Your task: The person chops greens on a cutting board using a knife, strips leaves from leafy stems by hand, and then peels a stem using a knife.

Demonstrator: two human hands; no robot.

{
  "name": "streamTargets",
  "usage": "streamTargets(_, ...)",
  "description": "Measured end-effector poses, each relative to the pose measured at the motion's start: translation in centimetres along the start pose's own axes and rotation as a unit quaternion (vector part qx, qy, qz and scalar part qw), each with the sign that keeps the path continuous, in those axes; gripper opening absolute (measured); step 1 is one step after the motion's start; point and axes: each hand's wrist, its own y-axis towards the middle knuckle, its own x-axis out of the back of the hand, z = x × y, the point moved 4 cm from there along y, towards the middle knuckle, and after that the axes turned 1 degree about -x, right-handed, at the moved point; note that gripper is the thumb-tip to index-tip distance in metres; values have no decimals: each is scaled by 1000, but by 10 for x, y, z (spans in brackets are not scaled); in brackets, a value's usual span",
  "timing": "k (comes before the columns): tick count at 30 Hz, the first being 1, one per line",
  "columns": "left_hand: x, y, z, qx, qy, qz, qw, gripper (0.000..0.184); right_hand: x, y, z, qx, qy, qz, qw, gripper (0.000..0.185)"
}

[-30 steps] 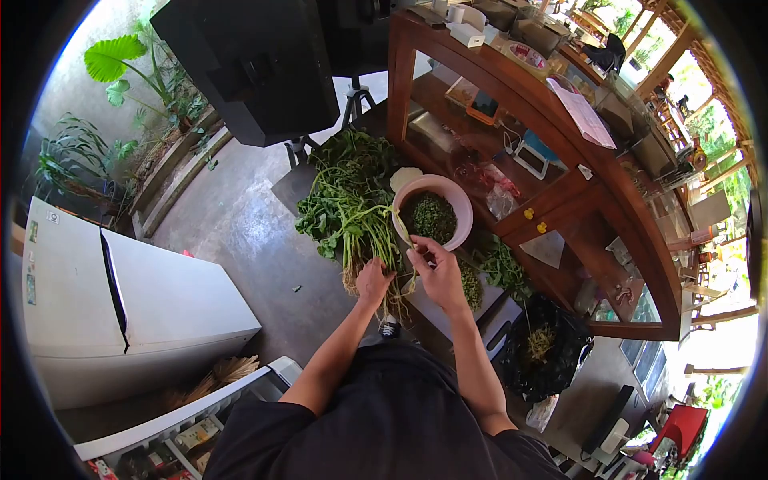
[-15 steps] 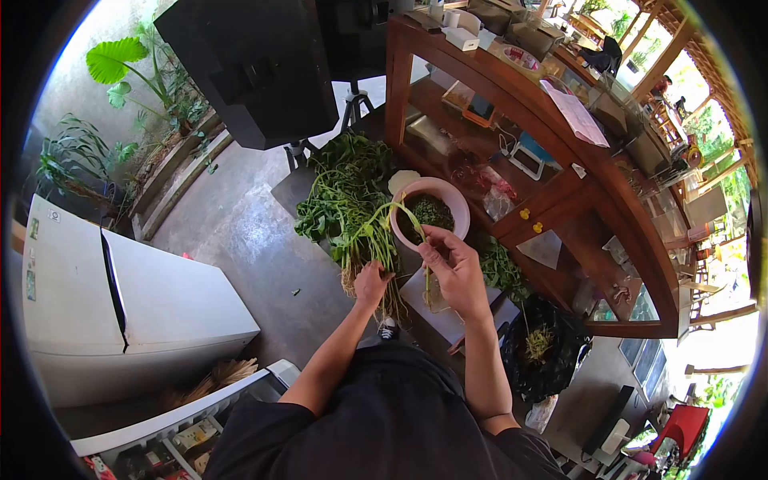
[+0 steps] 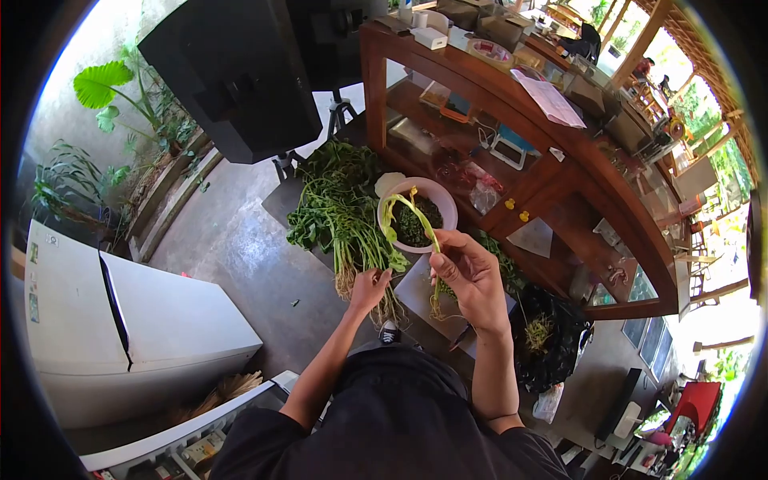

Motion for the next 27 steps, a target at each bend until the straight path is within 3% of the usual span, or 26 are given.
streamTargets(2,7,-16,-27,45,-279,48,958,41,8,-7,-8,-13,0,-14,1000,29)
streamTargets(6,24,-37,-79,67,-403,63,910,36,25,-24,-30,-55,-8,-36,998,29)
streamTargets(15,12,-48,-135,34,-574,85,813,41,57,-69,-96,-121,-19,-69,990,31)
streamTargets(20,3,-48,-145,63,-519,111,845,34,72,-91,-116,-175,-11,-101,979,32)
streamTargets(23,-9,-48,-146,33,-513,143,846,31,78,-98,-123,-192,-25,-110,975,32)
streamTargets(25,-17,-52,-147,87,-547,173,815,31,81,-101,-127,-193,-28,-109,975,31)
streamTargets(27,-23,-52,-142,80,-562,189,801,28,80,-102,-133,-217,-8,-88,972,30)
